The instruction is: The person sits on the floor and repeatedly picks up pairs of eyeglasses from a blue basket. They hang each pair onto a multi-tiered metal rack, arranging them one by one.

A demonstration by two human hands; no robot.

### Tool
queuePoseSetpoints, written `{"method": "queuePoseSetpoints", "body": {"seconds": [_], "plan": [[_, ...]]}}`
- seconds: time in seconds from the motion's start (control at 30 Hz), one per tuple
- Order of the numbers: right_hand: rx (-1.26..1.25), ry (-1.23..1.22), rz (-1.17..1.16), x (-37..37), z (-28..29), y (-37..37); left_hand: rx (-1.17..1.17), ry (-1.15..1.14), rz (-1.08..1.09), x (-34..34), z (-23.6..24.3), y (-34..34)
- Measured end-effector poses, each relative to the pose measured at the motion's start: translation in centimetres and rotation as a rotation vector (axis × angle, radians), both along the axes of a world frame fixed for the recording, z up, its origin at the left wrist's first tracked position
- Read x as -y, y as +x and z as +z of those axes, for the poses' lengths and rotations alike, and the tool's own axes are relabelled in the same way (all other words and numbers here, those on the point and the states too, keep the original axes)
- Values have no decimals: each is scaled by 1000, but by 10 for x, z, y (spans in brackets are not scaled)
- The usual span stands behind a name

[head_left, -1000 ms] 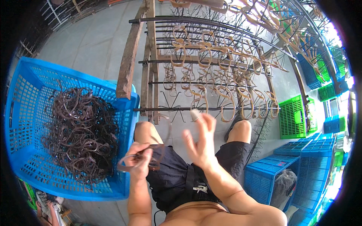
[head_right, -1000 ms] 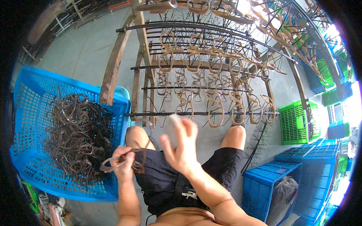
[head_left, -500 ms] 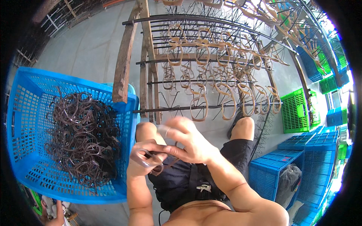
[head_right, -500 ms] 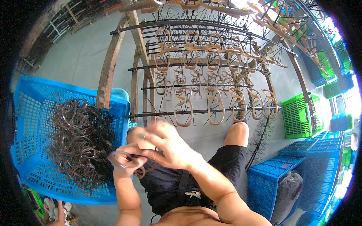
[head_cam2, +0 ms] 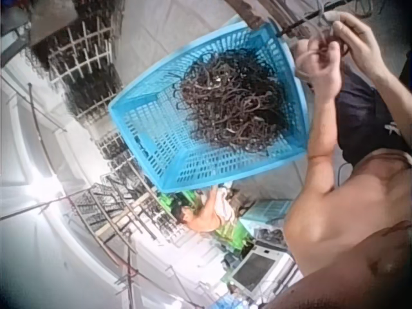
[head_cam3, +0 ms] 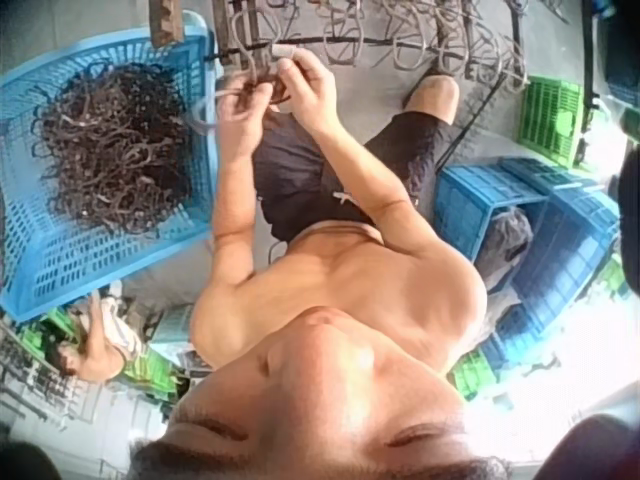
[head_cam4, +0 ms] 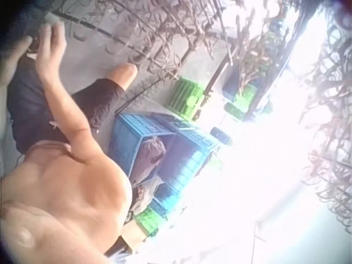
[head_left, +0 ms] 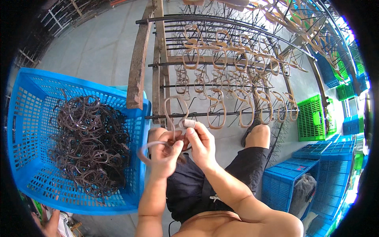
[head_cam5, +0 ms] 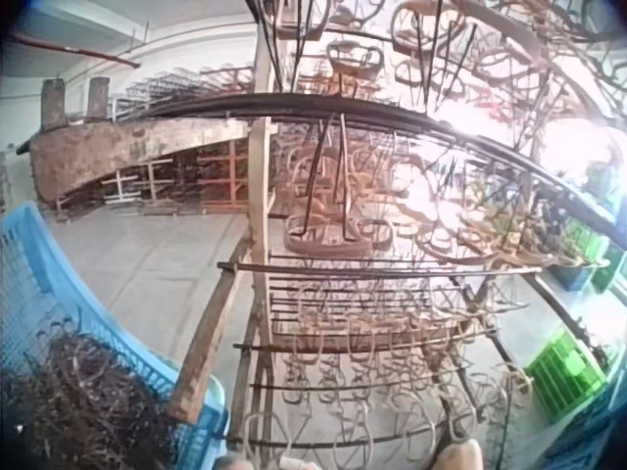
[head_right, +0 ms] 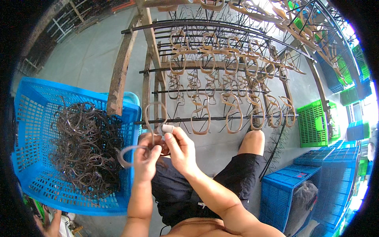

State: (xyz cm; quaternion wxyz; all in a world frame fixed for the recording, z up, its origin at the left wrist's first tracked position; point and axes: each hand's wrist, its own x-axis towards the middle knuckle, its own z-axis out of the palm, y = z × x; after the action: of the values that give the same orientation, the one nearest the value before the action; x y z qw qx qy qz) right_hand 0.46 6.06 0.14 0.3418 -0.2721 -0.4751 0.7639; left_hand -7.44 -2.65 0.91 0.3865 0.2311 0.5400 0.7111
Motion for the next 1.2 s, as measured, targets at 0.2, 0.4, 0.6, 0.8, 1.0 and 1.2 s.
{"method": "queuePoseSetpoints", "body": {"seconds": [0.2, 0.4, 0.6, 0.8, 1.0, 1.2], "plan": [[185, 1136, -90, -27, 36, 21, -617, -97, -177, 43, 12, -23], [112, 890, 588, -51, 30, 29, -311, 169, -135, 24, 9, -51], [84, 167, -408, -18, -22, -19, -183, -109, 257, -15, -26, -53], [75, -84, -550, -11, -30, -56, -84, -107, 221, -53, -45, -37], [175, -67, -598, -20, -34, -62, 17, -91, 264, -59, -38, -33], [201, -31, -524, -21, -34, -58, -1, -91, 271, -57, -40, -32]]}}
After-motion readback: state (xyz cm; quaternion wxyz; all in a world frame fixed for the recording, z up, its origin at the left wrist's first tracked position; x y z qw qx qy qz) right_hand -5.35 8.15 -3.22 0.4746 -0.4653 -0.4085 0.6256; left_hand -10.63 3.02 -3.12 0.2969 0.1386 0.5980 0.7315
